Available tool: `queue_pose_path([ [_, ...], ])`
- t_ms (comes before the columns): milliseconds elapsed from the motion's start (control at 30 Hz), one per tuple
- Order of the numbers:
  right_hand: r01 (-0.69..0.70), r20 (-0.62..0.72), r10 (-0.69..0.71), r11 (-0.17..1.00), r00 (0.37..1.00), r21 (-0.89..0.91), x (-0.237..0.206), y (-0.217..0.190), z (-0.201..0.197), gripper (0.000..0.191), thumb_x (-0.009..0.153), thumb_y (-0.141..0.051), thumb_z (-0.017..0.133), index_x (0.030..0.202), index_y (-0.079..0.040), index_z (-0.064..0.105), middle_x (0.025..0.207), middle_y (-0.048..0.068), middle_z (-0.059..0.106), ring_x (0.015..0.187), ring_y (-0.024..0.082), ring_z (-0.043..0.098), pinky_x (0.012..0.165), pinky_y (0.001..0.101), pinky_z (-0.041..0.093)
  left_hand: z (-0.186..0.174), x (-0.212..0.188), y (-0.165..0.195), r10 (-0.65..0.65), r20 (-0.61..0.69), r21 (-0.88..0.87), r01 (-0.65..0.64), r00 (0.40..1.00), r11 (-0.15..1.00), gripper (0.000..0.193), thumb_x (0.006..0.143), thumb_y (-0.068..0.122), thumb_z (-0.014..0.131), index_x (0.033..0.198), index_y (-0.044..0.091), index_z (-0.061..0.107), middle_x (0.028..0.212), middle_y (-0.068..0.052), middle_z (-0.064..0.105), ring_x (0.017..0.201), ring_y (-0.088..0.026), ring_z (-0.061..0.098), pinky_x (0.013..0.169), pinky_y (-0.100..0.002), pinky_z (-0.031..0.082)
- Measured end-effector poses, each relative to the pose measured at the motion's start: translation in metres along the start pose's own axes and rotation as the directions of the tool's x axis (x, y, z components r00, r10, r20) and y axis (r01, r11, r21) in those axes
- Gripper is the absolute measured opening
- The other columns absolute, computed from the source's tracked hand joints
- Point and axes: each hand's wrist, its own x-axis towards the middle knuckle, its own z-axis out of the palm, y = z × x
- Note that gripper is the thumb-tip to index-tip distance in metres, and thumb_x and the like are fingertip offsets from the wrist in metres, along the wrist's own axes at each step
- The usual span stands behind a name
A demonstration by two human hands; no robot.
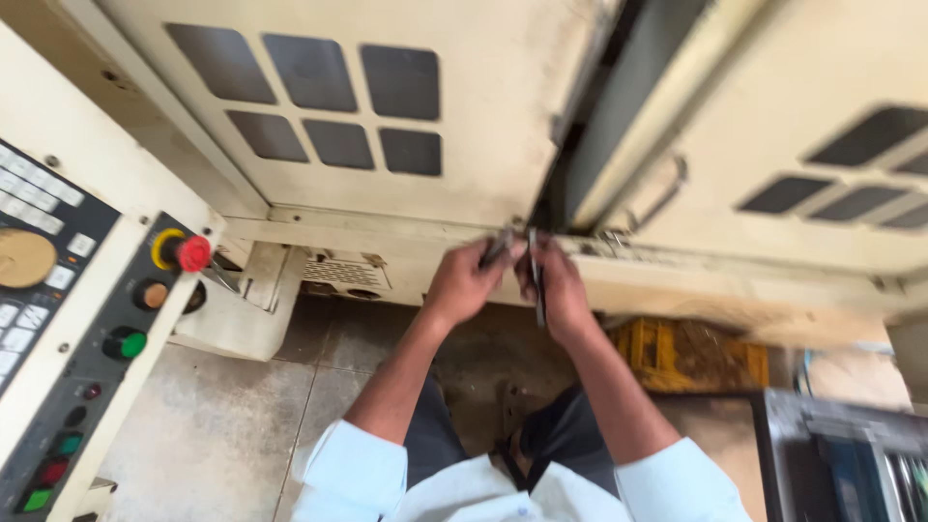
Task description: The person opens the door of a CNC machine, inserts a metal rod into the spindle, and closes the door. They then operate the control panel, open the door again to remove the rod, and place it in a tray. The person repeats this process with another rod.
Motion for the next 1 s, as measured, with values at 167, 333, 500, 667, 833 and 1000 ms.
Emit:
queue_pose_path([
  [167,0.188,-0.035,-0.189,0.982,0.981,-0.029,-0.033,-0.047,-0.01,0.027,0.105,-0.023,0.048,0.124,-0.007,0.06,0.076,0.002,0.057,0.06,0.01,0.049,0.054,0.0248,0.039,0.021,0.004,0.052,0.171,-0.27,0.079,-0.155,0.948,0.985,0.038,0.094,0.039,0.077,0.081,0.005,0.068,0.055,-0.005,0.058,0.048,-0.017,0.055,0.048,-0.034,0.043],
  [333,0.367,-0.016,-0.369,0.927,0.929,-0.08,-0.036,-0.085,-0.013,0.022,0.106,-0.018,0.055,0.123,-0.005,0.051,0.095,0.004,0.07,0.083,0.014,0.062,0.076,0.027,0.053,0.018,0.049,0.108,0.562,-0.413,0.538,-0.306,0.717,0.785,0.036,0.087,0.03,0.075,0.111,0.004,0.064,0.08,-0.015,0.071,0.066,-0.037,0.071,0.052,-0.047,0.053],
  [500,0.523,-0.003,-0.525,0.848,0.851,-0.087,-0.015,-0.101,-0.022,0.026,0.104,-0.011,0.064,0.123,-0.001,0.05,0.109,0.002,0.063,0.106,0.015,0.065,0.099,0.034,0.06,0.028,0.096,0.12,0.498,-0.256,0.749,-0.156,0.829,0.644,0.033,0.096,0.039,0.07,0.099,0.007,0.064,0.087,-0.017,0.072,0.071,-0.039,0.072,0.06,-0.05,0.058],
  [667,0.469,-0.064,-0.521,0.81,0.851,-0.351,0.0,-0.097,-0.038,0.03,0.103,-0.01,0.072,0.128,-0.001,0.06,0.106,0.002,0.064,0.1,0.013,0.062,0.091,0.0298,0.055,0.032,0.108,0.095,0.498,-0.226,0.736,-0.188,0.837,0.65,0.033,0.104,0.037,0.062,0.099,0.005,0.062,0.088,-0.016,0.072,0.07,-0.04,0.072,0.058,-0.05,0.057],
  [833,0.517,-0.11,-0.557,0.815,0.823,-0.261,0.017,-0.103,-0.03,0.031,0.102,-0.015,0.073,0.128,-0.003,0.061,0.108,0.003,0.069,0.101,0.011,0.064,0.087,0.0269,0.056,0.022,0.106,0.1,0.552,-0.212,0.753,-0.225,0.806,0.619,0.03,0.098,0.036,0.064,0.096,0.006,0.063,0.084,-0.014,0.073,0.068,-0.039,0.072,0.055,-0.051,0.056],
  [1000,0.597,-0.077,-0.647,0.738,0.759,-0.316,0.044,-0.111,-0.015,0.031,0.107,-0.022,0.066,0.131,-0.005,0.054,0.108,0.005,0.074,0.1,0.012,0.069,0.084,0.027,0.055,0.0,0.103,0.108,0.452,-0.215,0.733,-0.163,0.866,0.66,0.03,0.104,0.034,0.061,0.094,0.006,0.062,0.081,-0.015,0.071,0.067,-0.038,0.071,0.054,-0.051,0.055],
])
